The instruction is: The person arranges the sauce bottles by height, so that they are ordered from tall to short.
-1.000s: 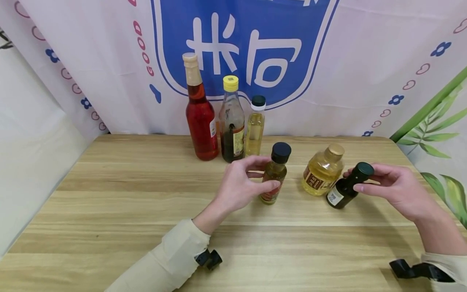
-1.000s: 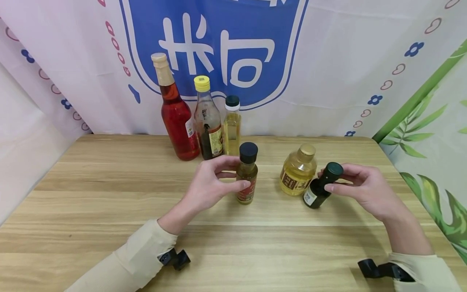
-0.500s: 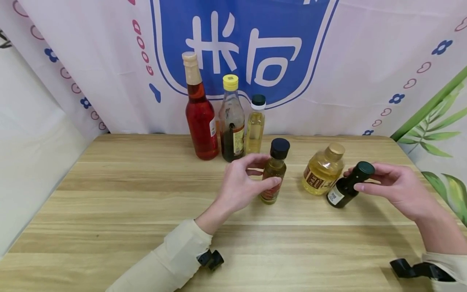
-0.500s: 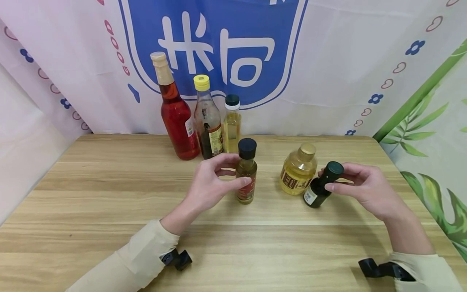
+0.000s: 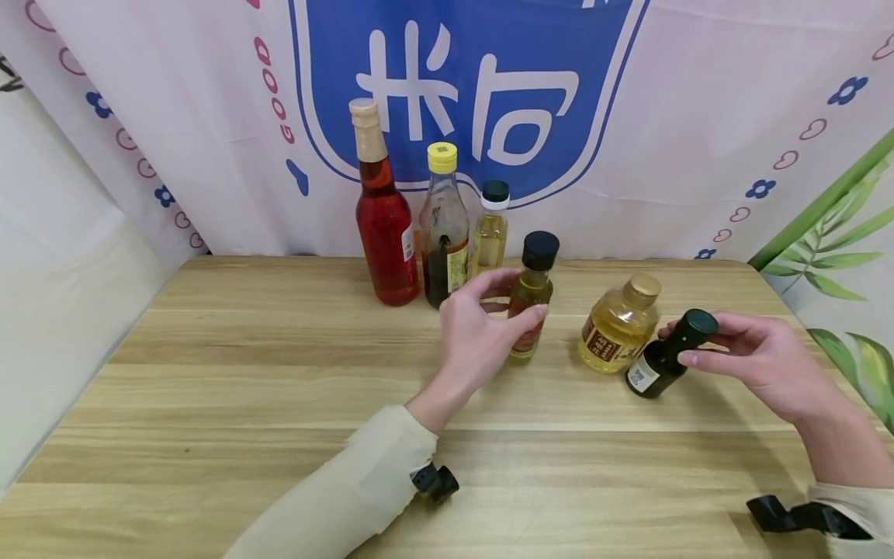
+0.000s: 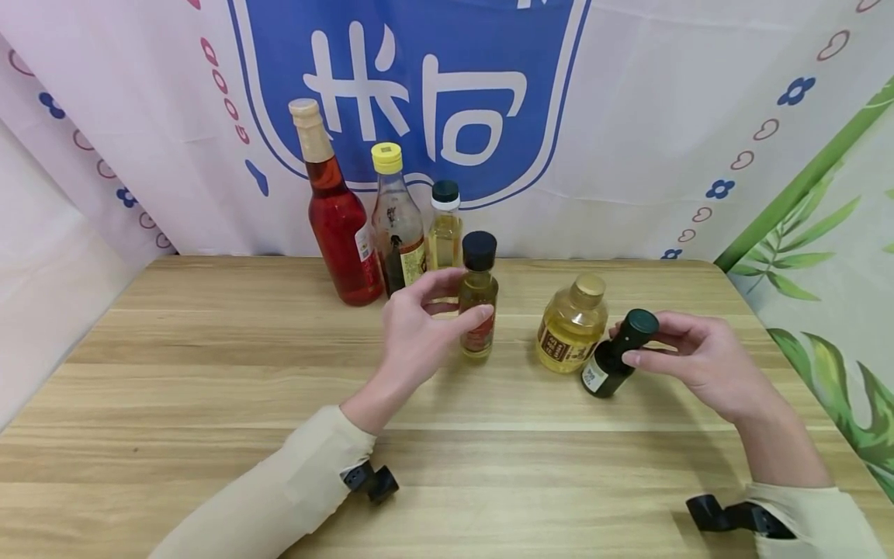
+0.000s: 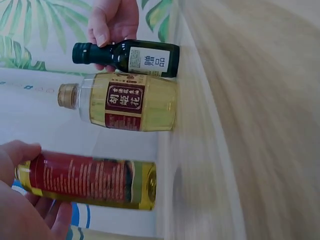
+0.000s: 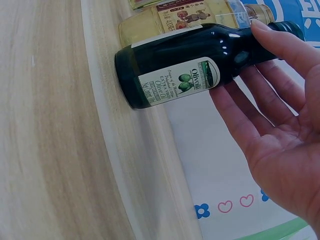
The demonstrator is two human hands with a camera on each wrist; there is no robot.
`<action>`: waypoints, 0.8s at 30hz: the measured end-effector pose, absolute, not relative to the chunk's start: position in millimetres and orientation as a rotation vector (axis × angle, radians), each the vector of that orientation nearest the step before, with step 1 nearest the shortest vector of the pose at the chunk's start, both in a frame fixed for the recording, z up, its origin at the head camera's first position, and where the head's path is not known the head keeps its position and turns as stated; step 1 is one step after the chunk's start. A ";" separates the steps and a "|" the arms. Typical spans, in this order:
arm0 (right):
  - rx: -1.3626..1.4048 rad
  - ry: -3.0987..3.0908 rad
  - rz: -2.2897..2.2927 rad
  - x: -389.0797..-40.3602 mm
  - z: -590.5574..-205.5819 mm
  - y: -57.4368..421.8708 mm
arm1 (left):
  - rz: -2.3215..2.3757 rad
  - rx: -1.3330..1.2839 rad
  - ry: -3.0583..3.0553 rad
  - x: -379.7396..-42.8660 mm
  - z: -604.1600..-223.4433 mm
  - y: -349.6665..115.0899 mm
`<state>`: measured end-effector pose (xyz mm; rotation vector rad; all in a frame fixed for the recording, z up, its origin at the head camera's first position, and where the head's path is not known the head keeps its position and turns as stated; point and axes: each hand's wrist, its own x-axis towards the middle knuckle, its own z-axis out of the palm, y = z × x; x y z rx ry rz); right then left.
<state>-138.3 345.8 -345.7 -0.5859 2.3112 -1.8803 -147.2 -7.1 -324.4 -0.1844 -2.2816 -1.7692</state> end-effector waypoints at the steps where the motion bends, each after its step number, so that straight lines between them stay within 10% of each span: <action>1: -0.582 2.316 -1.878 -138.1 -345.8 345.7 | -1.770 -0.158 -2.266 -149.2 -324.5 -4.2; 24: -0.557 2.362 -1.853 -137.3 -344.4 344.5 | -1.725 0.277 -2.137 -181.3 -325.9 43.3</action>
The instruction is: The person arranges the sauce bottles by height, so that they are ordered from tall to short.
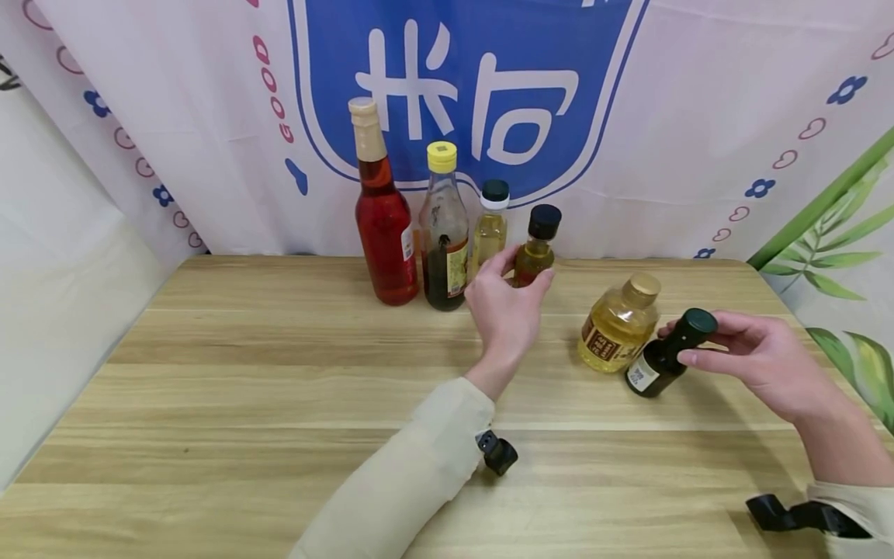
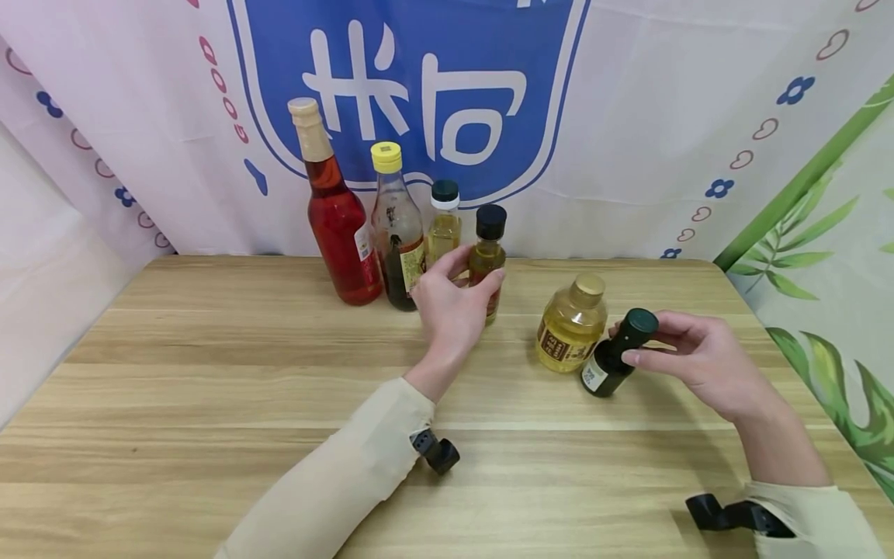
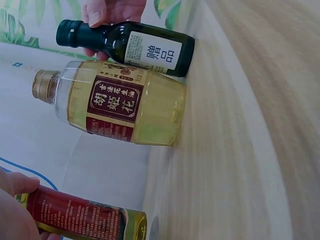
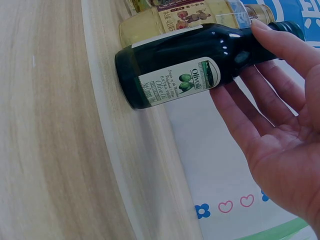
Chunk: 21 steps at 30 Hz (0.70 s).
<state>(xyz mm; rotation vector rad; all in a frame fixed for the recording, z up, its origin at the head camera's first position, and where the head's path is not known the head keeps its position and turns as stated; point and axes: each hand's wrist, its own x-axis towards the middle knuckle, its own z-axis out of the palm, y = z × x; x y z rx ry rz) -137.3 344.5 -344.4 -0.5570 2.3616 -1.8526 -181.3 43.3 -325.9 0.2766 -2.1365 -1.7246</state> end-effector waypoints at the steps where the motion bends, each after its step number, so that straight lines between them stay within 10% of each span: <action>1: -0.543 2.380 -1.842 -137.0 -344.1 343.9 | -1.722 0.284 -2.142 -182.0 -325.7 44.4; 21: -0.485 2.451 -1.773 -137.8 -344.6 344.4 | -1.645 0.378 -2.130 -191.7 -331.7 56.8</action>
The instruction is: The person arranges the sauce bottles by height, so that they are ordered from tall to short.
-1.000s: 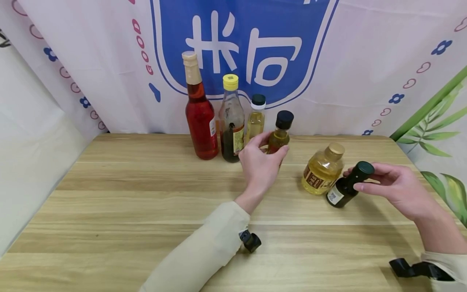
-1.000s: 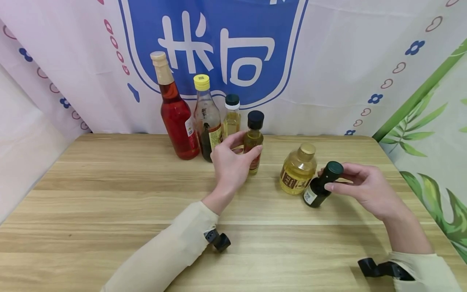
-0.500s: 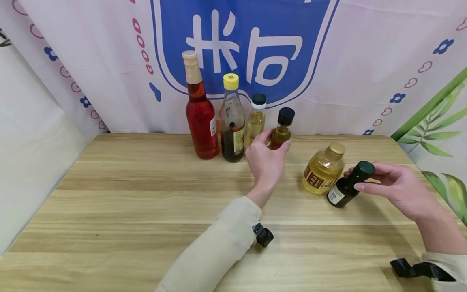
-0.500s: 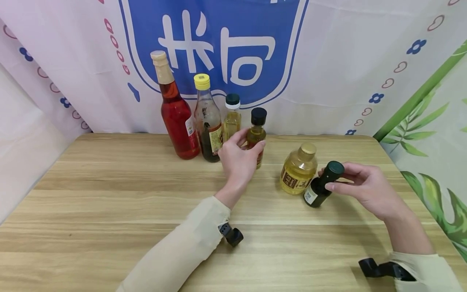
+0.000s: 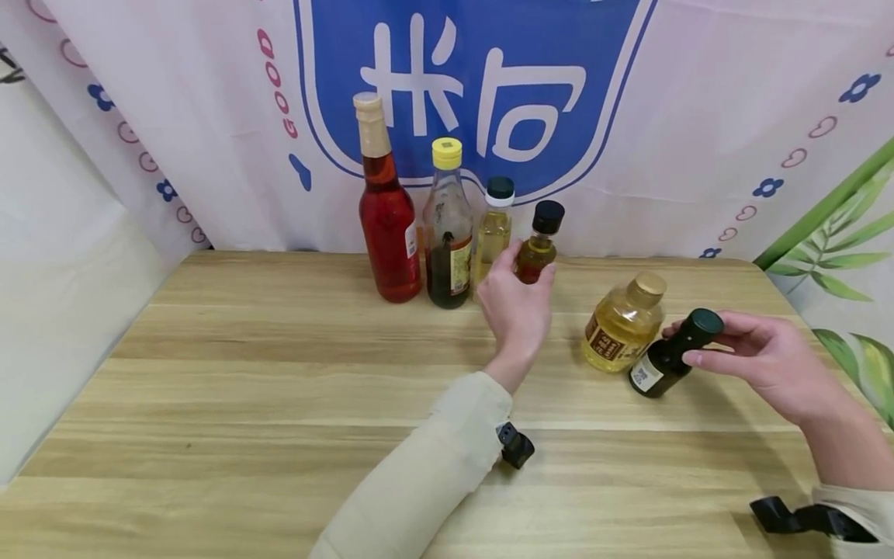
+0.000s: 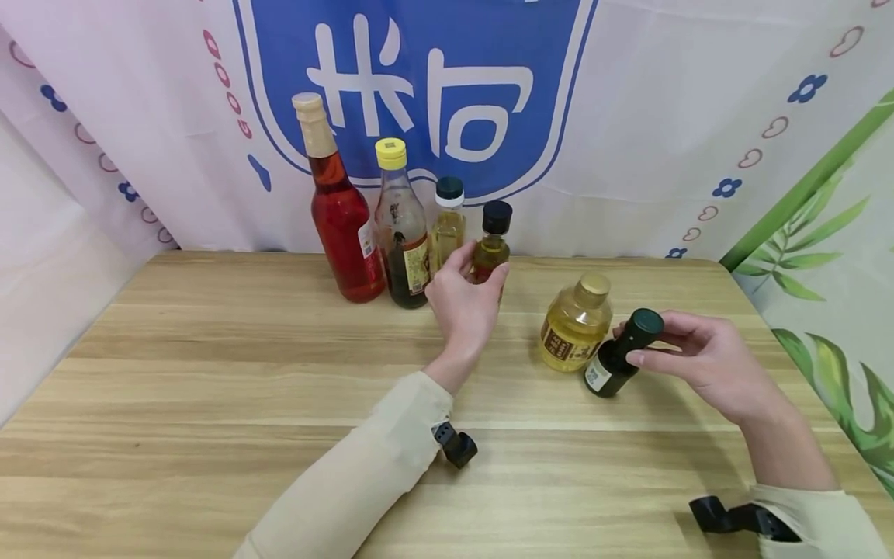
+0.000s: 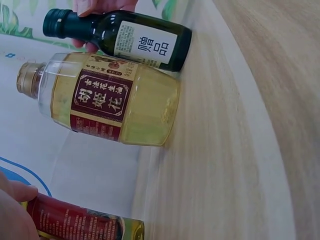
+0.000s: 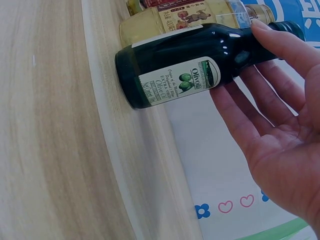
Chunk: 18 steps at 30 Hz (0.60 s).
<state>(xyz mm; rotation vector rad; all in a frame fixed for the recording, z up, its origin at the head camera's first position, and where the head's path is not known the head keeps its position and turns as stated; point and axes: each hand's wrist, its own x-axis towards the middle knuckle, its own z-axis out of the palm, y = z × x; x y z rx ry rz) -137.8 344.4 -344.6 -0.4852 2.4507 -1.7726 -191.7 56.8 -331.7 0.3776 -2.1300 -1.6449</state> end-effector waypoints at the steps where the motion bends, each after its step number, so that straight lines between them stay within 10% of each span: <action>1: -0.462 2.479 -1.750 -137.6 -343.9 343.6 | -1.643 0.376 -2.124 -191.7 -331.8 57.2; 18: -0.430 2.511 -1.725 -136.0 -344.9 342.5 | -1.667 0.370 -2.122 -189.2 -331.1 62.0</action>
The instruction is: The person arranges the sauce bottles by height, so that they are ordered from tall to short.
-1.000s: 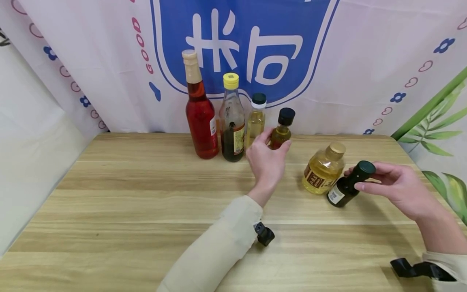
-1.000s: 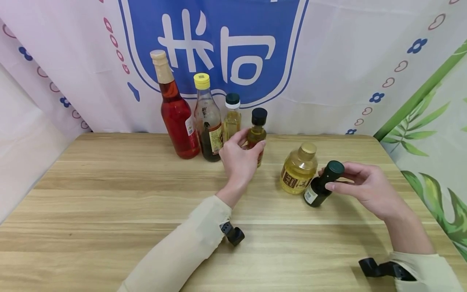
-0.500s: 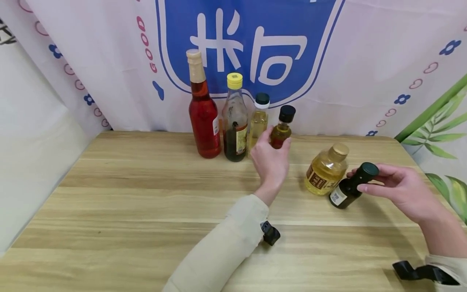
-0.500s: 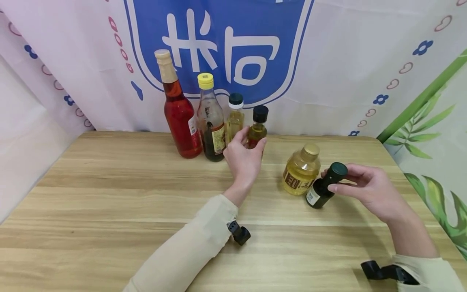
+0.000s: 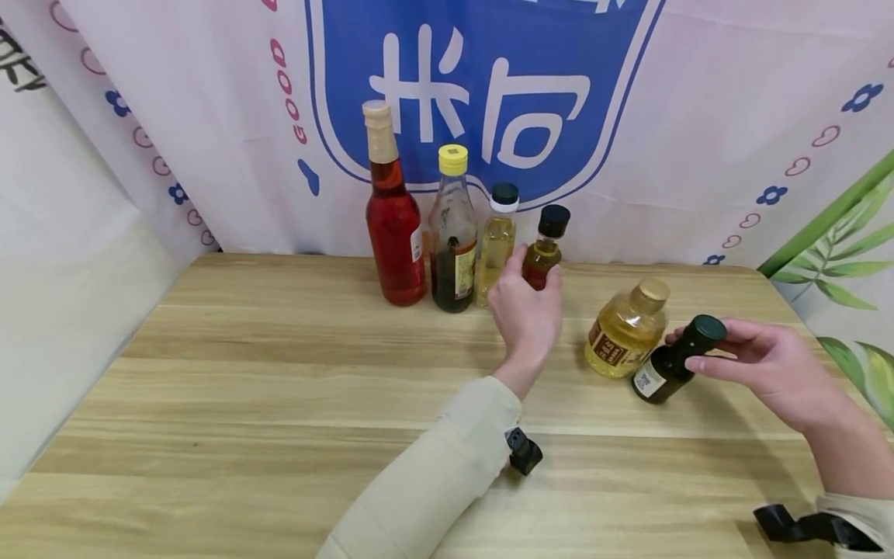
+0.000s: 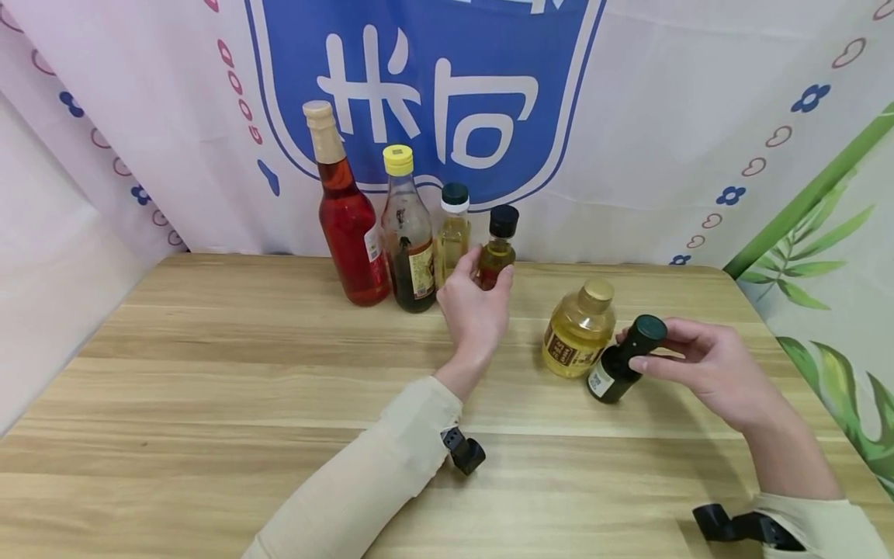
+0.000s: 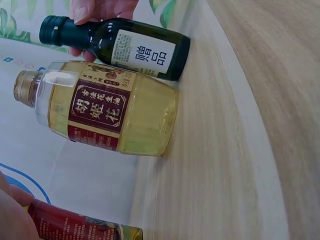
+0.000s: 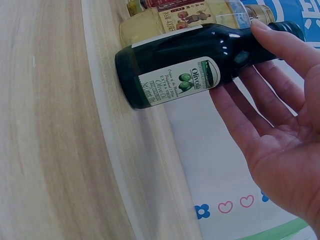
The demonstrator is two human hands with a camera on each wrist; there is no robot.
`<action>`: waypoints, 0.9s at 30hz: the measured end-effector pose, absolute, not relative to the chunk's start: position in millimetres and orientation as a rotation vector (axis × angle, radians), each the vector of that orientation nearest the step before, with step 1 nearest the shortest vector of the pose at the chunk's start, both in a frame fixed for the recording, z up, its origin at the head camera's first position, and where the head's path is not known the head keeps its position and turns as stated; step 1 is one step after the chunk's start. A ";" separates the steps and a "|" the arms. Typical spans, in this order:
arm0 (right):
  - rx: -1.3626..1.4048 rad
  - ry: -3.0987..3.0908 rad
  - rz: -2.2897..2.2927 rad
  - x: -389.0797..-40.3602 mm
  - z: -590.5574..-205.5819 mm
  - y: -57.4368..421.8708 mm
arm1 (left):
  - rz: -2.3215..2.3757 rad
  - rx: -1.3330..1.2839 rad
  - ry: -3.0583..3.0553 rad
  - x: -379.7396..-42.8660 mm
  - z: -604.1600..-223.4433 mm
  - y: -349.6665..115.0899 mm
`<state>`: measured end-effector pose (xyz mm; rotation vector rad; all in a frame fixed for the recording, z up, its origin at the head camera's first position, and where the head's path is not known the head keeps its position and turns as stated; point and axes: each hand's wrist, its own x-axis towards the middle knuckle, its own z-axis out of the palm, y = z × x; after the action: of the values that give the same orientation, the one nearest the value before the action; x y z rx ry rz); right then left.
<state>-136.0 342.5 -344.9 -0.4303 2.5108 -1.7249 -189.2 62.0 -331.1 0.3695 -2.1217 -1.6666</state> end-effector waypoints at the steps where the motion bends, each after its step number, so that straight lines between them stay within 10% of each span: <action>1: -0.425 2.514 -1.722 -135.2 -344.3 343.1 | -1.672 0.367 -2.124 -189.4 -330.8 62.9; 27: -0.562 2.360 -1.806 -137.4 -339.8 345.6 | -1.689 0.333 -2.088 -195.3 -334.7 64.0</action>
<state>-137.4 345.6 -339.8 -0.5618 2.3598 -1.8057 -195.3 64.0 -334.7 0.3327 -2.0880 -1.6894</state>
